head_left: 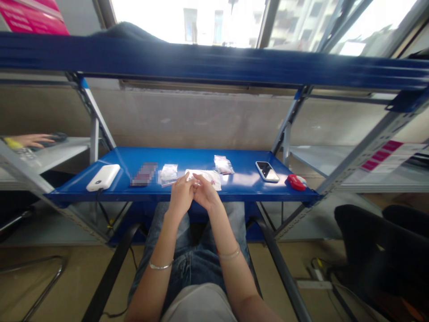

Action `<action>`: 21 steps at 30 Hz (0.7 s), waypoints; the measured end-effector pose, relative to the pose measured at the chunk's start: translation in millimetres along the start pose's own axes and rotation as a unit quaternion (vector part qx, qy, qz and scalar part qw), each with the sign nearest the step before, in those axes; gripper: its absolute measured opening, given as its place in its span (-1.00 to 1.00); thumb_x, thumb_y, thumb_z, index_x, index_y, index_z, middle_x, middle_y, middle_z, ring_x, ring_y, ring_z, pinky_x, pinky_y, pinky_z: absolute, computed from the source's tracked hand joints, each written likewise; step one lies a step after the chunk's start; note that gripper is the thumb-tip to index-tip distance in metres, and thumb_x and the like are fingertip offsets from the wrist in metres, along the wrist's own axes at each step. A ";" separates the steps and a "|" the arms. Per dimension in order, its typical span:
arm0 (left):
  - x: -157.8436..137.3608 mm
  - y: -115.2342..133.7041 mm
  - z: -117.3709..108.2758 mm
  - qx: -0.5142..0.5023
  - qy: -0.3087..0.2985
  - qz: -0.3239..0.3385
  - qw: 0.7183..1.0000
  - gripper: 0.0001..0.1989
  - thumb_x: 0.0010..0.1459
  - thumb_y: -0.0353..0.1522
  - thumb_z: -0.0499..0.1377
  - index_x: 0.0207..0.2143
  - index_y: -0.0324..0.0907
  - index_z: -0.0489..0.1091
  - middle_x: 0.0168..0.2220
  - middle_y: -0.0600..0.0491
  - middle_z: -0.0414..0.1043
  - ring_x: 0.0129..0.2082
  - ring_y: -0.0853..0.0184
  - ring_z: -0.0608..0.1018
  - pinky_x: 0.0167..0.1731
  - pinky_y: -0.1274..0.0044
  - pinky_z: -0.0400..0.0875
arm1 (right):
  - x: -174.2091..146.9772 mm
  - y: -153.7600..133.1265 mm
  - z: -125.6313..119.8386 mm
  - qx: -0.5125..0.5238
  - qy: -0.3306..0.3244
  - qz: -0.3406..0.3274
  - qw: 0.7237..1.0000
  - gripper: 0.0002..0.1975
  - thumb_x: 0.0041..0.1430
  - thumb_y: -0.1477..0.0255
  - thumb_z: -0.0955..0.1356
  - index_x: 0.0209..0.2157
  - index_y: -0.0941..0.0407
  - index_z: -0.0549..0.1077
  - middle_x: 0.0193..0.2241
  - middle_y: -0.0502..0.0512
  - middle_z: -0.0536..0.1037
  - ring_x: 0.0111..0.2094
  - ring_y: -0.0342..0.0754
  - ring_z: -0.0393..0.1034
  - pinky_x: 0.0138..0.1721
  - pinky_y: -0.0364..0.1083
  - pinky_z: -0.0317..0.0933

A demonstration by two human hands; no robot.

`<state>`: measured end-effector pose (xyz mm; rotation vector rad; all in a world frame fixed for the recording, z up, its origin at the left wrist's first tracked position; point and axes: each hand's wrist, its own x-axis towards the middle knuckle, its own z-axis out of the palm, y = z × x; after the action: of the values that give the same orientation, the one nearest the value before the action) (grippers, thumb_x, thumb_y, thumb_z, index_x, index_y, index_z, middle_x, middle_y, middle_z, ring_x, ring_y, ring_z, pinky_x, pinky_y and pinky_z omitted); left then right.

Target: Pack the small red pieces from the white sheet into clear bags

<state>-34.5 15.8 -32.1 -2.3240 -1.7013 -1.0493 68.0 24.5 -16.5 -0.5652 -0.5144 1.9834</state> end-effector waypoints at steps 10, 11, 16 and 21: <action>-0.3 2.1 -3.6 0.007 -0.022 -0.023 0.999 -0.61 0.10 -0.49 0.10 0.00 -0.16 0.42 0.19 -0.17 0.23 0.10 0.05 0.39 0.03 0.22 0.31 | -2.5 -3.2 -3.3 0.016 0.050 0.001 0.999 -0.84 0.24 0.35 0.20 -0.34 0.14 0.28 -0.64 -0.04 0.42 -0.66 -0.14 0.35 -0.63 -0.19 0.26; 0.0 1.4 -3.6 0.003 -0.011 -0.029 1.000 -0.56 0.08 -0.49 0.11 0.05 -0.16 0.38 0.19 -0.18 0.22 0.10 0.05 0.40 0.03 0.24 0.33 | -2.8 -3.5 -3.4 0.012 0.057 -0.003 0.998 -0.84 0.24 0.33 0.20 -0.32 0.14 0.26 -0.62 -0.01 0.45 -0.63 -0.12 0.38 -0.61 -0.17 0.28; 0.2 -1.2 -3.5 -0.024 0.021 -0.023 0.999 -0.51 0.05 -0.51 0.12 0.08 -0.12 0.35 0.20 -0.15 0.22 0.11 0.07 0.39 0.03 0.27 0.34 | -2.4 -3.0 -2.3 -0.007 0.066 -0.019 0.998 -0.91 0.18 0.41 0.27 -0.30 0.14 0.28 -0.58 0.01 0.48 -0.57 -0.10 0.42 -0.55 -0.15 0.33; -0.9 0.6 -6.7 -0.033 0.037 0.003 0.999 -0.63 0.05 -0.53 0.11 -0.08 -0.16 0.47 0.17 -0.13 0.26 0.11 0.07 0.39 0.04 0.23 0.32 | -1.5 -1.9 -1.6 -0.008 0.056 -0.014 0.998 -0.99 0.13 0.51 0.28 -0.37 0.15 0.34 -0.65 -0.04 0.43 -0.61 -0.14 0.39 -0.54 -0.18 0.32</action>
<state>-37.4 12.0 -27.3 -2.2963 -1.6566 -1.1918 70.9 24.2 -16.5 -0.6704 -0.4664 1.9114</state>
